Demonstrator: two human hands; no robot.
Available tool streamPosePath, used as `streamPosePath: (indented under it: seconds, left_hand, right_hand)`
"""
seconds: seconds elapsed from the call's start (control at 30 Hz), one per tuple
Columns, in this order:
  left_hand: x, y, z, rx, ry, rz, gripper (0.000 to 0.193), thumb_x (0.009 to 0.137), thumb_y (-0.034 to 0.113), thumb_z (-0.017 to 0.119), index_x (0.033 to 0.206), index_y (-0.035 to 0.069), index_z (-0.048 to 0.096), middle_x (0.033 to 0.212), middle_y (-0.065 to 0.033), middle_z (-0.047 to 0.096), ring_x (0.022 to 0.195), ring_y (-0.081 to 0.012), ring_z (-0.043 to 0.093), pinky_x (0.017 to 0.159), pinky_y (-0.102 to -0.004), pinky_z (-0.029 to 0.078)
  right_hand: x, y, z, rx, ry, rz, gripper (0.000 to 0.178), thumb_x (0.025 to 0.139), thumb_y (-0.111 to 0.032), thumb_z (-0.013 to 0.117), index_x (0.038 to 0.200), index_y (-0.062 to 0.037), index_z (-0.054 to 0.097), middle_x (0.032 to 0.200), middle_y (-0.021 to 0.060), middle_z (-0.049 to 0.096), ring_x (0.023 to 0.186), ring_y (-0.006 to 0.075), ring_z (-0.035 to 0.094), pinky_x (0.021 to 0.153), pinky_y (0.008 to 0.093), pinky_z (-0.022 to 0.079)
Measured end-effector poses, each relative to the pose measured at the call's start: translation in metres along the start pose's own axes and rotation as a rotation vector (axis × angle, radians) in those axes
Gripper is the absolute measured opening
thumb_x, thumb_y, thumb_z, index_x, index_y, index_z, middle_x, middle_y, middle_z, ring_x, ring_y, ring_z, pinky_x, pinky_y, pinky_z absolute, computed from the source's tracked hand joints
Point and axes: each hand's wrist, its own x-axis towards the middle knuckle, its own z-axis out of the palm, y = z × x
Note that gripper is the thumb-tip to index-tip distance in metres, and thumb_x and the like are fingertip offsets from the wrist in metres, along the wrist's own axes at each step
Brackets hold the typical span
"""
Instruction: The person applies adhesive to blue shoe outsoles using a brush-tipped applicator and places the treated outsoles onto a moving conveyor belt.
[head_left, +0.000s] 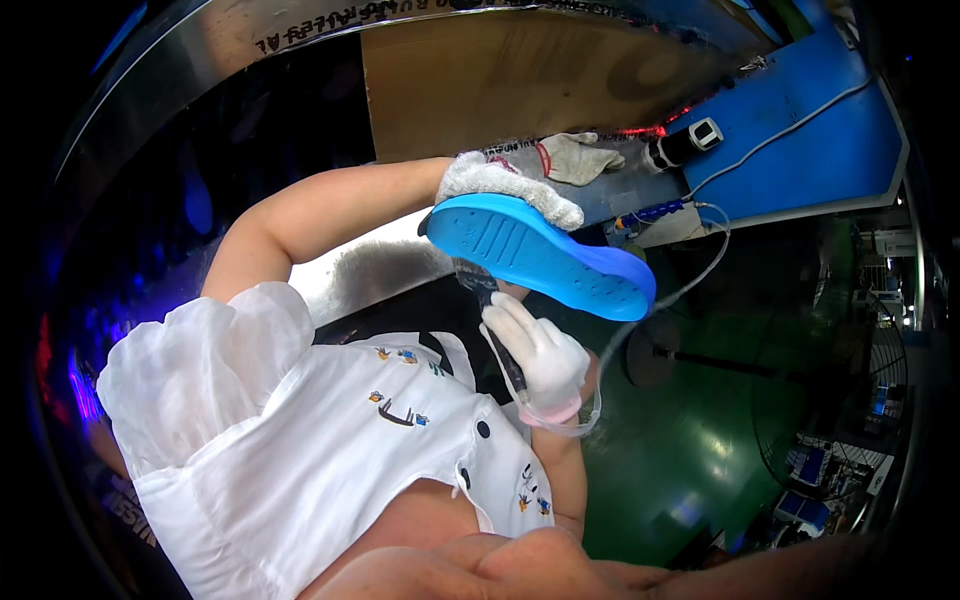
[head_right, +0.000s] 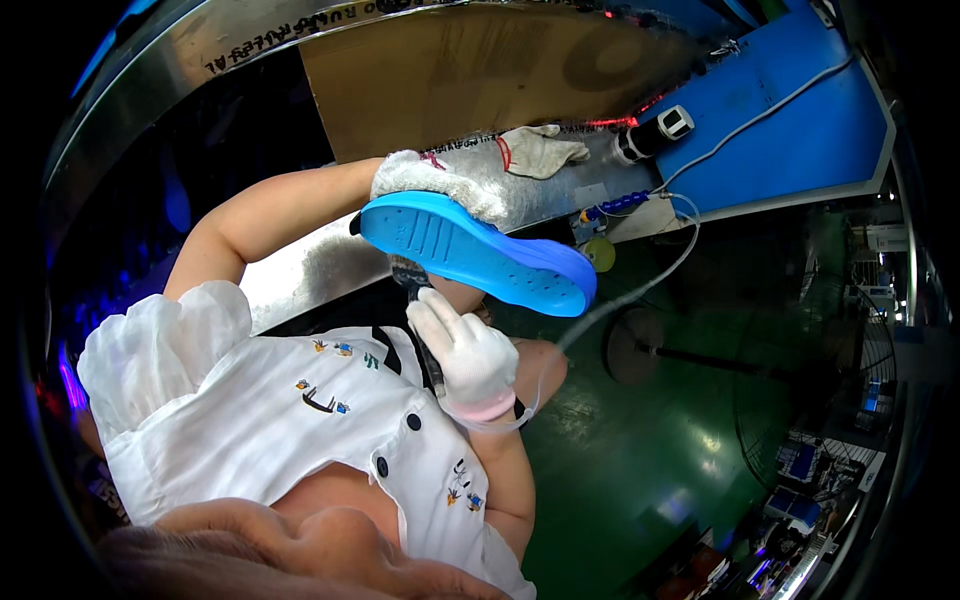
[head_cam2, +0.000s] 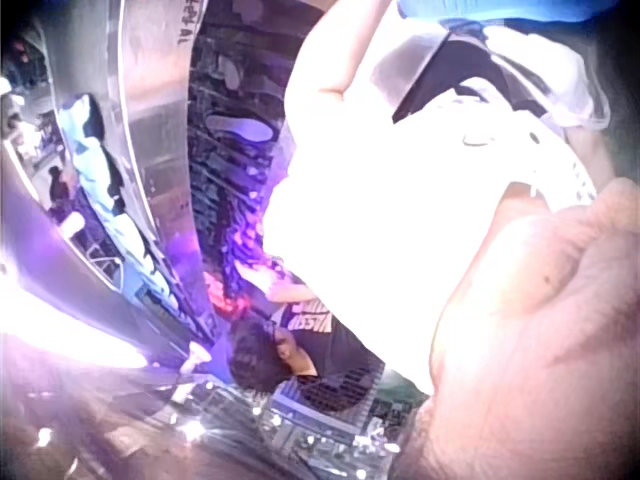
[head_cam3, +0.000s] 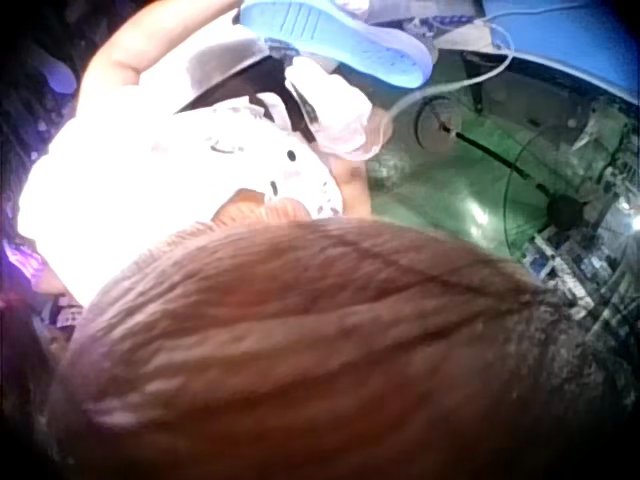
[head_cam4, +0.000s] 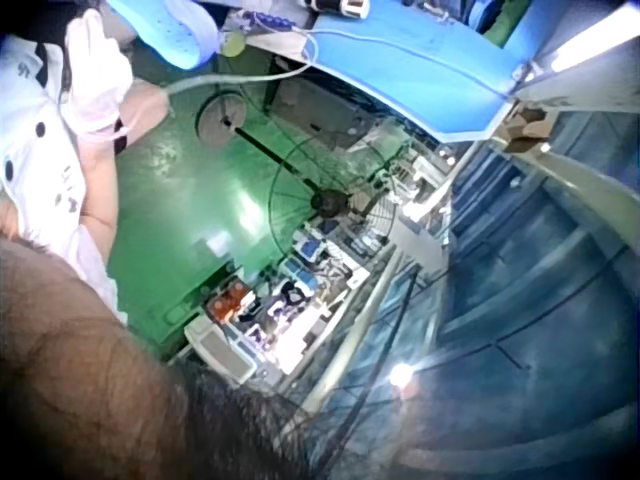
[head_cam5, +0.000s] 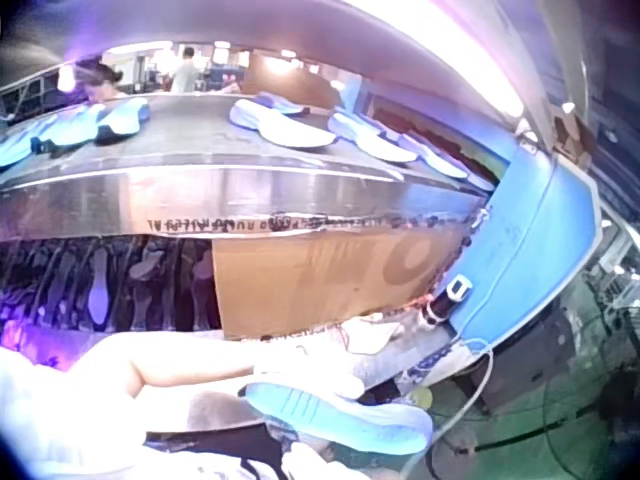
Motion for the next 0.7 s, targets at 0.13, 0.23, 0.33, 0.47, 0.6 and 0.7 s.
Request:
streamPosePath:
  seconds: [0.13, 0.23, 0.33, 0.47, 0.6, 0.7]
  left_hand:
    - [-0.011, 0.019, 0.023, 0.581, -0.181, 0.539, 0.044, 0.097, 0.023, 0.060, 0.138, 0.006, 0.055, 0.138, -0.0115, 0.057, 0.128, -0.0232, 0.055, 0.107, -0.0362, 0.046]
    - [-0.014, 0.028, 0.035, 0.003, 0.115, -0.178, 0.050, 0.094, 0.026, 0.064, 0.139, 0.005, 0.053, 0.140, -0.0140, 0.055, 0.128, -0.0246, 0.055, 0.106, -0.0365, 0.047]
    - [-0.018, 0.062, 0.081, 0.069, 0.176, -0.349, 0.063, 0.090, 0.032, 0.070, 0.143, 0.006, 0.048, 0.146, -0.0156, 0.048, 0.132, -0.0256, 0.052, 0.106, -0.0367, 0.046]
    - [-0.009, 0.001, -0.014, 0.402, -0.139, 0.378, 0.073, 0.087, 0.032, 0.073, 0.148, 0.008, 0.042, 0.153, -0.0147, 0.040, 0.140, -0.0254, 0.041, 0.111, -0.0375, 0.041]
    - [0.001, 0.005, -0.014, 0.460, -0.106, 0.584, 0.057, 0.095, 0.021, 0.062, 0.146, 0.008, 0.044, 0.150, -0.0106, 0.043, 0.137, -0.0244, 0.043, 0.114, -0.0372, 0.037]
    - [-0.014, 0.020, 0.011, -0.025, 0.269, -0.003, 0.048, 0.096, 0.026, 0.060, 0.139, 0.006, 0.054, 0.138, -0.0173, 0.056, 0.125, -0.0264, 0.057, 0.108, -0.0373, 0.044]
  right_hand:
    - [0.004, 0.027, 0.011, 0.286, 0.355, 0.087, 0.024, 0.077, -0.007, 0.077, 0.100, -0.0070, 0.073, 0.103, 0.0122, 0.073, 0.068, 0.0229, 0.067, 0.061, 0.0300, 0.054]
    - [-0.004, 0.012, 0.001, -0.157, 0.036, -0.086, 0.026, 0.078, -0.014, 0.074, 0.103, -0.0120, 0.073, 0.110, 0.0041, 0.072, 0.061, 0.0167, 0.060, 0.053, 0.0295, 0.050]
    - [-0.005, 0.013, -0.008, -0.029, 0.138, -0.062, 0.026, 0.078, -0.014, 0.073, 0.103, -0.0120, 0.074, 0.111, 0.0051, 0.072, 0.061, 0.0174, 0.060, 0.053, 0.0293, 0.049]
    - [-0.004, 0.026, -0.004, -0.047, 0.212, -0.027, 0.030, 0.076, -0.013, 0.074, 0.107, -0.0126, 0.072, 0.109, 0.0053, 0.073, 0.062, 0.0186, 0.061, 0.052, 0.0296, 0.049]
    - [-0.008, 0.016, -0.014, -0.098, 0.117, -0.076, 0.034, 0.077, -0.015, 0.069, 0.111, -0.0164, 0.071, 0.113, 0.0033, 0.072, 0.061, 0.0162, 0.060, 0.050, 0.0293, 0.046]
    - [-0.009, 0.042, -0.006, 0.018, 0.367, 0.018, 0.025, 0.078, -0.014, 0.071, 0.103, -0.0136, 0.073, 0.106, 0.0056, 0.074, 0.059, 0.0168, 0.060, 0.050, 0.0272, 0.047]
